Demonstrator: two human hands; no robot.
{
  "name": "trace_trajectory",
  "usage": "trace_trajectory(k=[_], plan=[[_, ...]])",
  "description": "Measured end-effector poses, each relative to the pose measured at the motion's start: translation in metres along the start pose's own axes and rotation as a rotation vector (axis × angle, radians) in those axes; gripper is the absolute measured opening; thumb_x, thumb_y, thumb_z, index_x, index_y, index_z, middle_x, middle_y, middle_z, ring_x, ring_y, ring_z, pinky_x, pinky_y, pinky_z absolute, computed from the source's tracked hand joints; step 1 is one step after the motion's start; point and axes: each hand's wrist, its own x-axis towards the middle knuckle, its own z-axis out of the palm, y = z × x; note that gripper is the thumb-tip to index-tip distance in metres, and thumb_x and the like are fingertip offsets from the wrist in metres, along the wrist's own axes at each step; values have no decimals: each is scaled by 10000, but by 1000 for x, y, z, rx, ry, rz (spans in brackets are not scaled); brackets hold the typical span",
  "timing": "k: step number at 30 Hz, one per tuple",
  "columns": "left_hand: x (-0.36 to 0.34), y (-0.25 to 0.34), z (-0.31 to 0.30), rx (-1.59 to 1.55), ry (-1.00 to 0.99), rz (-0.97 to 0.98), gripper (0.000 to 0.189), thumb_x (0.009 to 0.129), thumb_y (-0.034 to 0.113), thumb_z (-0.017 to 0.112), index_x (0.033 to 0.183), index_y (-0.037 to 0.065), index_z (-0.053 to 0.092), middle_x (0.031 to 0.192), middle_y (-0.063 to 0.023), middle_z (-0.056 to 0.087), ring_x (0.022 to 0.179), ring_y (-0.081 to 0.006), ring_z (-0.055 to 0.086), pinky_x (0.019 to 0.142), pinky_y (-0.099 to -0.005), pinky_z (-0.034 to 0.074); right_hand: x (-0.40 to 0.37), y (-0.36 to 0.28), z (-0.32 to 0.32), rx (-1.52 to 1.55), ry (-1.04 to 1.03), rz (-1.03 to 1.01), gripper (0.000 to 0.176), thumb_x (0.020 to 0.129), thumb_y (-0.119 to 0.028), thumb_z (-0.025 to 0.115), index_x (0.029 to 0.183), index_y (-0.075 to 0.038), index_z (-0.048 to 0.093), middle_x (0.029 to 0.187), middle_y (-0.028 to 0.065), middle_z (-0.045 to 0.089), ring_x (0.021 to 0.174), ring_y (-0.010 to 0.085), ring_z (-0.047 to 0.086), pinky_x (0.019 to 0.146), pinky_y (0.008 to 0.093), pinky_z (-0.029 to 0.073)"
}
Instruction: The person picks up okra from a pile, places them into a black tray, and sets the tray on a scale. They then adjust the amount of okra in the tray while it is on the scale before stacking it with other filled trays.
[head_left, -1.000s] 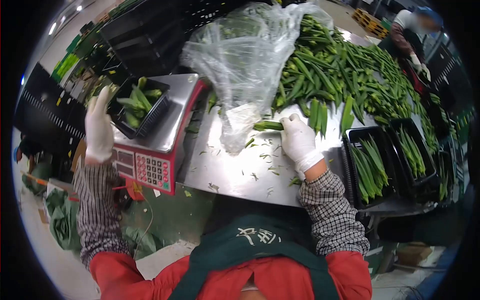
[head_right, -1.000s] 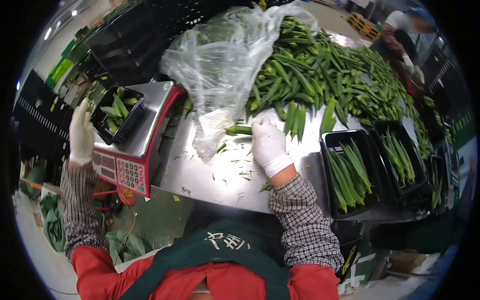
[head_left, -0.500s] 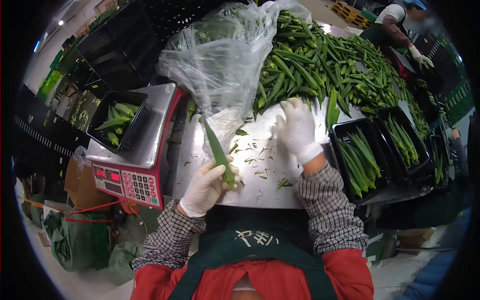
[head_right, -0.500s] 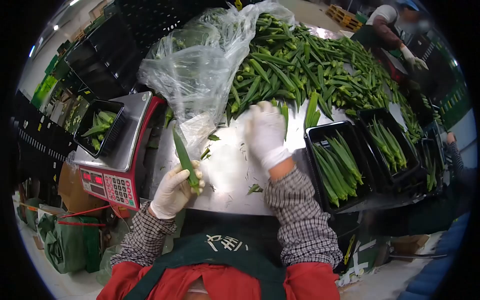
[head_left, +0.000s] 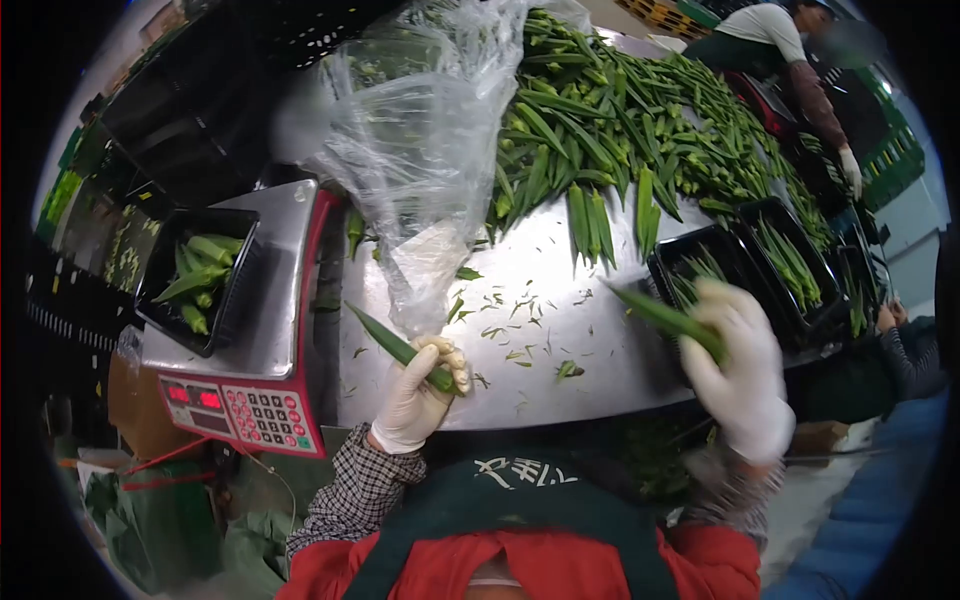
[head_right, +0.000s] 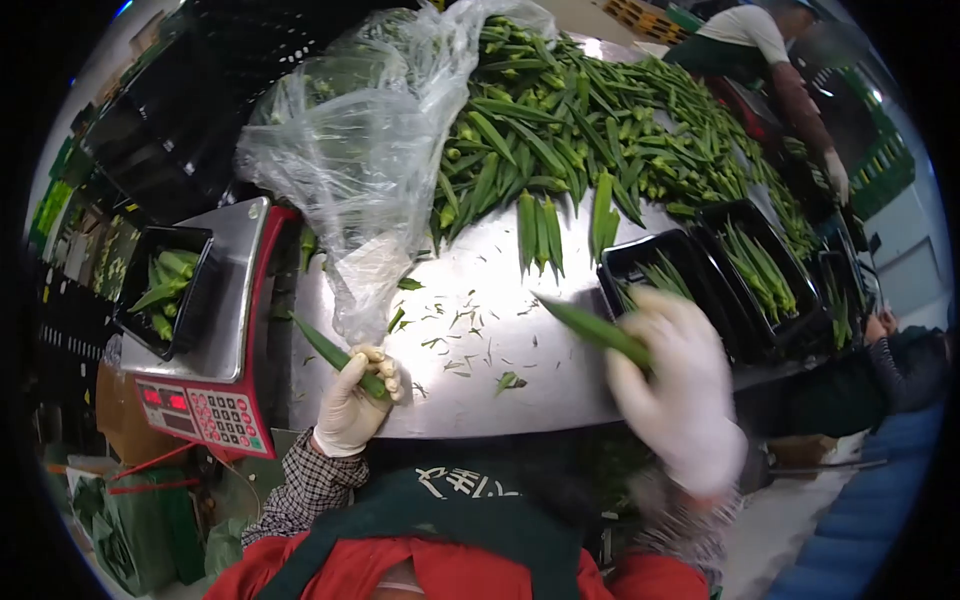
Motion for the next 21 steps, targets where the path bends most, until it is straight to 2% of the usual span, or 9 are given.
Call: trace_trajectory(k=[2,4,7,10,12,13,15,18,21], plan=[[0,1,-1,3,-9,-5,157,949,158,513,996,16,560,872,-131,619,776,-226,594,708,-341,488,-38,7,-67,-58,-323,163,290,637,-21,676,915,-1,595,1099,197,586,1037,359,553,903,416,425],[1,1,-6,47,-53,-19,173,950,177,510,1028,33,567,908,-124,612,800,-220,577,729,-345,469,-66,0,-95,-377,-233,248,441,619,-15,686,1048,10,587,1178,199,563,1076,352,537,922,405,418],[2,2,2,28,-9,-27,155,946,158,522,991,15,560,870,-129,623,765,-218,597,708,-337,493,-62,-7,-92,-191,-137,247,604,606,-31,714,1187,14,557,1225,185,555,1128,340,526,972,393,405],[1,1,-1,30,-23,-17,147,941,150,534,995,16,560,876,-125,625,770,-211,601,716,-335,500,-21,-15,-18,39,-125,111,473,709,-85,715,1149,14,575,1157,187,589,1089,328,559,936,373,442],[1,0,-4,42,-42,6,142,936,140,542,1000,15,560,885,-123,628,776,-208,607,723,-332,508,7,5,66,-10,-84,3,443,767,-189,676,1145,13,561,1114,182,579,1052,337,551,902,396,453],[0,1,-4,43,-38,10,139,934,133,545,1002,13,559,891,-126,630,778,-208,612,726,-331,512,24,13,103,-43,-49,15,517,763,-241,679,1184,16,523,1144,183,549,1040,336,551,890,408,456],[-1,0,-4,46,-22,13,135,929,119,551,1006,9,559,904,-130,635,783,-209,621,732,-328,520,62,24,154,-194,-141,233,610,785,-286,652,1275,26,465,1250,252,485,1112,409,511,956,423,424],[-1,0,-6,52,-31,11,145,926,113,555,1017,0,558,920,-140,641,785,-211,633,728,-327,527,92,48,189,-326,-271,448,543,800,-290,619,1233,15,498,1248,247,489,1103,391,527,909,438,461],[-1,0,-7,66,-34,24,163,925,114,556,1031,-10,557,934,-146,645,787,-215,639,731,-330,532,76,58,187,-177,-175,399,431,806,-243,601,1147,16,567,1133,236,572,1001,373,589,847,450,485]])
